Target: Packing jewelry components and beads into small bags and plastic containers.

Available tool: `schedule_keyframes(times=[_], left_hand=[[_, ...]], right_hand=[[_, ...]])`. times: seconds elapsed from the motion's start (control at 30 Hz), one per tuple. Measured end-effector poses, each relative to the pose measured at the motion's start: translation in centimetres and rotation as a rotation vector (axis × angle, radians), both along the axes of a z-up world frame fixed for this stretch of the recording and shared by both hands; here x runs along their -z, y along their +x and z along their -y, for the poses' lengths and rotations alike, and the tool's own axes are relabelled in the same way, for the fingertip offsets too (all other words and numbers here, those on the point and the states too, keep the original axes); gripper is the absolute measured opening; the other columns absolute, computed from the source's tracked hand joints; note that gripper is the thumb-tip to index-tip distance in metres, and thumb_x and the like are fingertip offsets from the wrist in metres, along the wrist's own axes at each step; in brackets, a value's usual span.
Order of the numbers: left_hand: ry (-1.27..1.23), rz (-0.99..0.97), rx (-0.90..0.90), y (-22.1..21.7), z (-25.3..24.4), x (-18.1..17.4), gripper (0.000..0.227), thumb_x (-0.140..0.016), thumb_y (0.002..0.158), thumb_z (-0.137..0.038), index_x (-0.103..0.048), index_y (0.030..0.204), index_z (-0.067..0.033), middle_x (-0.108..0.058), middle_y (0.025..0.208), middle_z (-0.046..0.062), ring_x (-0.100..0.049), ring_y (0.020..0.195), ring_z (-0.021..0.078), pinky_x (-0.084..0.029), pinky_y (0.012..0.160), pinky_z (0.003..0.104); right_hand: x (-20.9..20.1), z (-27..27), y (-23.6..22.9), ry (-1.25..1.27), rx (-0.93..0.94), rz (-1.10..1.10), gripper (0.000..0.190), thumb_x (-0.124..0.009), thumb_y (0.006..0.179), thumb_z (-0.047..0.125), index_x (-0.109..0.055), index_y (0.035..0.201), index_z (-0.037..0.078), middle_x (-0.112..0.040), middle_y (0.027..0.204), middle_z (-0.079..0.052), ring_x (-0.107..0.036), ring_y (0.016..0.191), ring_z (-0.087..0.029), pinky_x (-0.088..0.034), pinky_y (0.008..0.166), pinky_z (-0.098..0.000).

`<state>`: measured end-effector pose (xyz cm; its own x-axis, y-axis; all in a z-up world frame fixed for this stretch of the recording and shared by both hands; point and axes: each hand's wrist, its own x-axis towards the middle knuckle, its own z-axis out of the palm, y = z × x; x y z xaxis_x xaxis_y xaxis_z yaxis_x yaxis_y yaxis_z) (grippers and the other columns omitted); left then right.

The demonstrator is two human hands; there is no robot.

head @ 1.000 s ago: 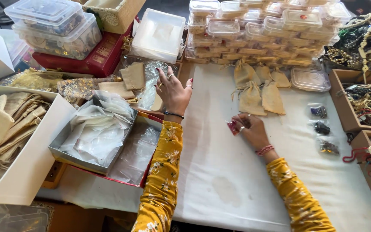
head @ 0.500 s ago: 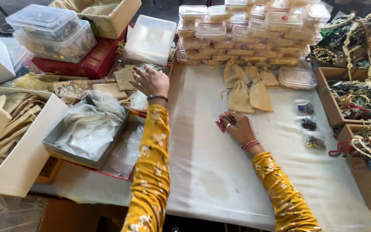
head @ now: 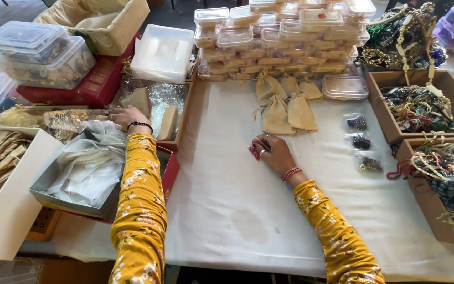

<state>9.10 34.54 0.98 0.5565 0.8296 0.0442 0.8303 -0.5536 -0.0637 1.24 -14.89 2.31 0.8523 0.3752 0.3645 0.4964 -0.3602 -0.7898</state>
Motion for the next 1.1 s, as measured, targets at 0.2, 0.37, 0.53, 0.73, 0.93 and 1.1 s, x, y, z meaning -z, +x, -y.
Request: schedule_keyframes(times=[0.2, 0.37, 0.53, 0.73, 0.93, 1.1], left_hand=[[0.312, 0.191, 0.171, 1.3, 0.2, 0.0, 0.024, -0.06, 0.108, -0.013, -0.079, 0.115, -0.0004, -0.073, 0.118, 0.024, -0.072, 0.102, 0.0372, -0.061, 0.075, 0.044], [0.099, 0.364, 0.392, -0.9, 8.9, -8.7, 0.023, -0.081, 0.088, -0.026, -0.078, 0.103, -0.009, -0.074, 0.108, 0.019, -0.073, 0.096, 0.0303, -0.06, 0.077, 0.039], [-0.124, 0.133, 0.45, 0.3, 13.2, -11.1, 0.051, -0.086, 0.079, -0.047, -0.075, 0.111, -0.0086, -0.072, 0.118, 0.019, -0.07, 0.111, 0.0317, -0.059, 0.087, 0.041], [-0.174, 0.157, 0.422, 2.4, 10.8, -7.8, 0.039, -0.078, 0.084, -0.036, -0.076, 0.115, -0.0112, -0.073, 0.12, 0.018, -0.07, 0.113, 0.0357, -0.058, 0.088, 0.047], [-0.314, 0.158, 0.394, -1.1, 12.8, -12.2, 0.063, -0.081, 0.079, -0.057, -0.073, 0.119, -0.0091, -0.07, 0.126, 0.019, -0.067, 0.117, 0.0351, -0.056, 0.093, 0.047], [-0.319, -0.144, 0.423, -1.8, 13.4, -12.5, 0.076, -0.092, 0.069, -0.057, -0.07, 0.121, -0.0056, -0.068, 0.128, 0.016, -0.066, 0.12, 0.0313, -0.052, 0.098, 0.048]], right_hand=[[-0.1, 0.2, -0.1, -0.007, -0.006, 0.022, 0.014, -0.07, 0.09, 0.008, -0.073, 0.101, 0.001, -0.075, 0.091, -0.011, -0.069, 0.077, -0.018, -0.055, 0.073, -0.0317], [-0.5, -0.1, -0.2, -0.024, 0.018, -0.001, 0.014, -0.07, 0.09, 0.008, -0.073, 0.101, 0.002, -0.076, 0.092, -0.01, -0.07, 0.077, -0.017, -0.056, 0.073, -0.0312], [-0.5, -0.1, -0.3, -0.035, 0.023, -0.014, 0.015, -0.07, 0.09, 0.009, -0.072, 0.103, 0.002, -0.076, 0.089, -0.01, -0.07, 0.076, -0.017, -0.056, 0.072, -0.0304], [-0.3, 0.0, -0.1, -0.038, 0.025, -0.004, 0.013, -0.07, 0.09, 0.009, -0.072, 0.101, 0.002, -0.075, 0.088, -0.01, -0.069, 0.075, -0.017, -0.055, 0.072, -0.0305], [-0.3, 0.0, -0.2, -0.022, 0.009, -0.011, 0.014, -0.069, 0.092, 0.01, -0.072, 0.103, 0.002, -0.075, 0.088, -0.01, -0.069, 0.075, -0.016, -0.055, 0.072, -0.0301], [-0.4, 0.1, -0.1, -0.026, 0.004, -0.002, 0.015, -0.07, 0.092, 0.01, -0.072, 0.104, 0.001, -0.075, 0.09, -0.01, -0.07, 0.077, -0.016, -0.056, 0.073, -0.0297]])
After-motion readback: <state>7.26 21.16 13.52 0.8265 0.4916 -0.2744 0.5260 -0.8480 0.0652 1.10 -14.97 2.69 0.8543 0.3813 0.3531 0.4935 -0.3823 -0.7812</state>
